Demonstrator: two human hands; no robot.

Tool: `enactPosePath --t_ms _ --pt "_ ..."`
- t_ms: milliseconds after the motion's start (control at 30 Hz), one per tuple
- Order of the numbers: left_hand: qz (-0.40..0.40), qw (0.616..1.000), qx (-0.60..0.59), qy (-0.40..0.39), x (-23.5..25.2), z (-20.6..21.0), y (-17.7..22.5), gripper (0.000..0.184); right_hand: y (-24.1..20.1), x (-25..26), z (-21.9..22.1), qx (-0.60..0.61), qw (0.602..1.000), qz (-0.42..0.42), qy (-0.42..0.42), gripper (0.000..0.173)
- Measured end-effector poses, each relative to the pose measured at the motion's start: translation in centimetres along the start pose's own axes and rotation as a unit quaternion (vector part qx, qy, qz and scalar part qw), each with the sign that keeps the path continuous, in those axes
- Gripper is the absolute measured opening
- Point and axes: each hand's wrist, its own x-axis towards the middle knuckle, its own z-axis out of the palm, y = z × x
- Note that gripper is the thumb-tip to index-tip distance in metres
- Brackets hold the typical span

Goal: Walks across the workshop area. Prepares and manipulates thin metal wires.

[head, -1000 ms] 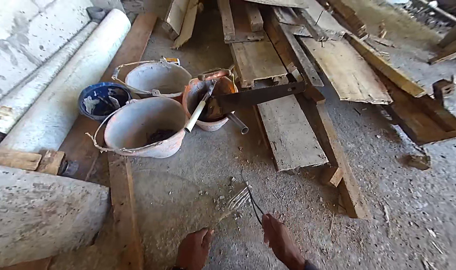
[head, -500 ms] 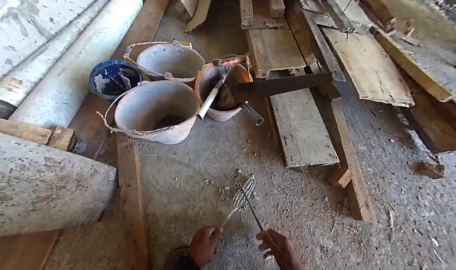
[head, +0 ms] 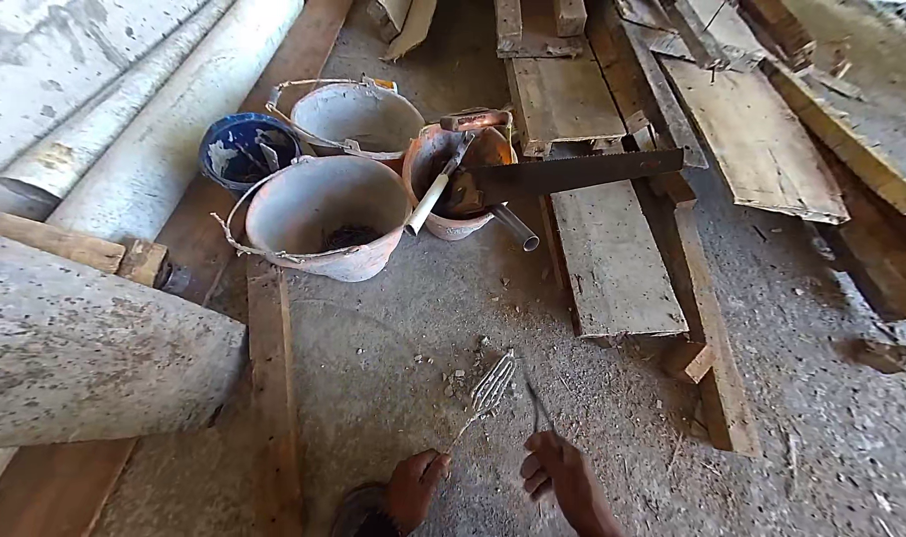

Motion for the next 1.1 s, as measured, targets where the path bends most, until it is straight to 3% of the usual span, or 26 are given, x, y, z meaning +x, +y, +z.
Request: enactPosePath --t_ms 67,133,200,267,400,433,500,533,633,700,800,933,1033,1100 --pt "0.006 1.0 -0.004 0.01 0.0 0.1 -0.2 0.047 -0.7 -0.6 -0.2 -0.033 0.982 -0.154 0.107 0.034" --pt "0.008 1.0 -0.01 0.014 -0.1 0.3 -0.4 0.045 0.5 -0.4 -0.9 -0.12 0.953 -0.213 0.179 0.039" --pt "0.011 1.0 -0.011 0.019 -0.1 0.4 -0.4 0.044 2.3 -0.4 -2.0 -0.226 0.957 -0.119 0.14 0.037" --pt "0.018 1.0 -0.004 0.019 0.1 0.2 -0.3 0.044 2.4 -0.4 -3.0 -0.235 0.968 -0.046 0.079 0.037" --pt "0.012 1.0 0.004 0.021 -0.4 0.3 -0.5 0.044 1.5 -1.0 -2.7 -0.156 0.955 -0.185 0.17 0.031" --pt "0.011 1.0 0.007 0.023 -0.5 0.3 -0.5 0.045 2.1 -1.0 -2.8 -0.203 0.951 -0.172 0.157 0.029" --pt "0.015 0.999 0.013 0.029 -0.4 0.4 -0.3 0.045 2.4 -0.7 -3.4 -0.3 0.952 -0.055 0.032 0.032" --pt "0.019 0.999 0.017 0.03 -0.2 0.3 -0.4 0.046 2.3 -0.7 -3.3 -0.308 0.951 -0.035 0.007 0.035" --pt "0.018 0.999 0.02 0.039 -0.4 0.3 -0.6 0.046 1.9 -1.4 -2.1 -0.225 0.955 -0.155 0.118 0.039" --pt "0.014 0.999 0.023 0.04 -0.7 0.3 -0.5 0.046 2.6 -1.4 -1.8 -0.248 0.936 -0.175 0.178 0.037" --pt "0.012 0.999 0.015 0.038 -0.2 0.2 -0.1 0.044 2.1 -0.8 -2.9 -0.28 0.95 -0.065 0.125 0.038" --pt "0.01 0.999 0.006 0.031 -0.1 0.1 -0.4 0.044 2.3 -1.5 -2.4 -0.223 0.936 -0.187 0.2 0.033" --pt "-0.01 1.0 -0.023 0.008 0.0 0.0 -0.3 0.044 3.4 -1.0 -3.3 -0.322 0.944 -0.033 0.068 0.033" --pt "-0.023 0.999 -0.046 0.018 0.3 -0.1 -0.1 0.041 3.8 -0.9 -3.5 -0.303 0.951 -0.03 0.056 0.034"
